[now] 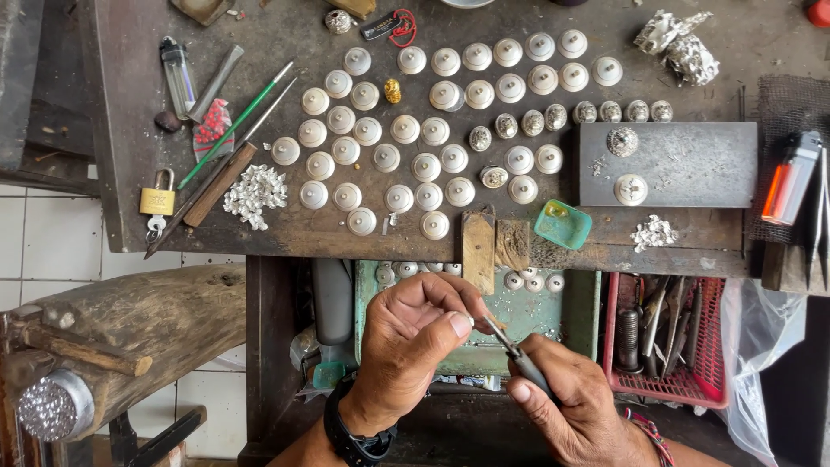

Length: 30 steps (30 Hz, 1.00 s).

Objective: Attaching small silver jump rings to white circular jewelry components using pliers.

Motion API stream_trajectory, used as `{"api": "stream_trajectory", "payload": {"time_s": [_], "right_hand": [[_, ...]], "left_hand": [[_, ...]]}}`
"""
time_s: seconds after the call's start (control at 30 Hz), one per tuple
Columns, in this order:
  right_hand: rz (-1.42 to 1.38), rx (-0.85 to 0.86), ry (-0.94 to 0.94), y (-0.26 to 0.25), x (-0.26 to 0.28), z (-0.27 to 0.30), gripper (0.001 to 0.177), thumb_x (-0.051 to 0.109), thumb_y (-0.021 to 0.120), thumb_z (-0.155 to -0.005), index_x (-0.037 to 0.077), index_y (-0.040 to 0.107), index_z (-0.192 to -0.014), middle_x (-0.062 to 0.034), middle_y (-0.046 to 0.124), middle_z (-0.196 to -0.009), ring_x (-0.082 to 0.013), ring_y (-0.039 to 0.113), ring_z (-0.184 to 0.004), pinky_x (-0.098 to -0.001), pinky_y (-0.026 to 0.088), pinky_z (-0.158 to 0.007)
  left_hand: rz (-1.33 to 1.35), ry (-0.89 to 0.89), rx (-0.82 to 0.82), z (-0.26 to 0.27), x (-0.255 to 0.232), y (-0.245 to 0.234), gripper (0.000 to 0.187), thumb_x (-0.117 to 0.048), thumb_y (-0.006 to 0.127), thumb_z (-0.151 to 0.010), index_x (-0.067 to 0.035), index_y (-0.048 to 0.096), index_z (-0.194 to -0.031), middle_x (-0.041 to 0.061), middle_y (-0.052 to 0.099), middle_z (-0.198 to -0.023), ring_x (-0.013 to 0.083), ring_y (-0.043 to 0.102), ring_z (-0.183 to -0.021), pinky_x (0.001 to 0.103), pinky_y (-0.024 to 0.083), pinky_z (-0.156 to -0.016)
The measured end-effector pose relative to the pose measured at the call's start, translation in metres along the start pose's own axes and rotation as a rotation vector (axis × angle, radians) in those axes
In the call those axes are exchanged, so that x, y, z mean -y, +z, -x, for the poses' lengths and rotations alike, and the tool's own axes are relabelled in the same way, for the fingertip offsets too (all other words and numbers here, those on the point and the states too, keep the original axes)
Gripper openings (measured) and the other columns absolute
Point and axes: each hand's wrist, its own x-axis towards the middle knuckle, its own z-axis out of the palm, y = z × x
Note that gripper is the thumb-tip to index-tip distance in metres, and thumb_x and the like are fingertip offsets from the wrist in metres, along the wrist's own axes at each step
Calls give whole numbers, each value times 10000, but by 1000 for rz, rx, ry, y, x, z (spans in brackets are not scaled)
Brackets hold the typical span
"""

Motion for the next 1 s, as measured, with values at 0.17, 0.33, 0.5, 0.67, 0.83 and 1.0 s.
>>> {"api": "stream_trajectory", "payload": {"time_s": [0.17, 0.33, 0.5, 0.67, 0.83, 1.0], "right_hand": [[217, -200, -182, -11, 3, 2, 233, 82, 546, -779, 10, 351, -676, -132, 521, -730, -155, 474, -514, -221, 412, -464], [319, -254, -345, -28, 5, -4, 329, 22, 595, -752, 41, 294, -620, -180, 613, -843, -176, 645, -577, -228, 517, -460], [250, -137, -485, -38, -3, -2, 443, 250, 266, -974, -40, 497, -731, -189, 598, -894, -269, 657, -706, -327, 517, -526], [317, -173, -455, -47, -2, -3, 324, 196, 295, -946, 8, 405, -707, -168, 558, -846, -238, 547, -541, -311, 399, -444], [368, -321, -295, -69, -9, -12, 156, 51, 484, -796, 16, 388, -679, -160, 561, -838, -225, 582, -627, -259, 460, -455], [648, -607, -69, -96, -25, -18, 55, 11, 542, -801, -9, 492, -788, -104, 548, -772, -181, 527, -615, -265, 452, -506]], "left_hand": [[-232, -72, 148, 2, -3, 7, 91, -94, 546, -780, -34, 542, -712, 104, 598, -771, 154, 554, -680, 274, 449, -609], [-412, -138, 214, 6, 15, 15, 118, -141, 582, -778, -42, 571, -715, 77, 602, -771, 137, 557, -684, 256, 450, -623], [-334, -91, 18, 11, 41, 18, 135, -101, 607, -737, 24, 593, -690, 156, 637, -788, 167, 592, -683, 251, 465, -576], [-388, -38, 76, 6, 48, 17, 140, -95, 596, -770, 29, 631, -715, 164, 663, -804, 183, 623, -712, 249, 476, -620], [-622, 85, 35, 10, 62, 16, 108, -12, 657, -677, -39, 678, -779, 62, 673, -738, 91, 635, -655, 164, 529, -583], [-974, 180, 46, 9, 60, 23, 165, -268, 656, -701, -156, 697, -814, -32, 633, -635, 63, 582, -526, 178, 524, -480]]}}
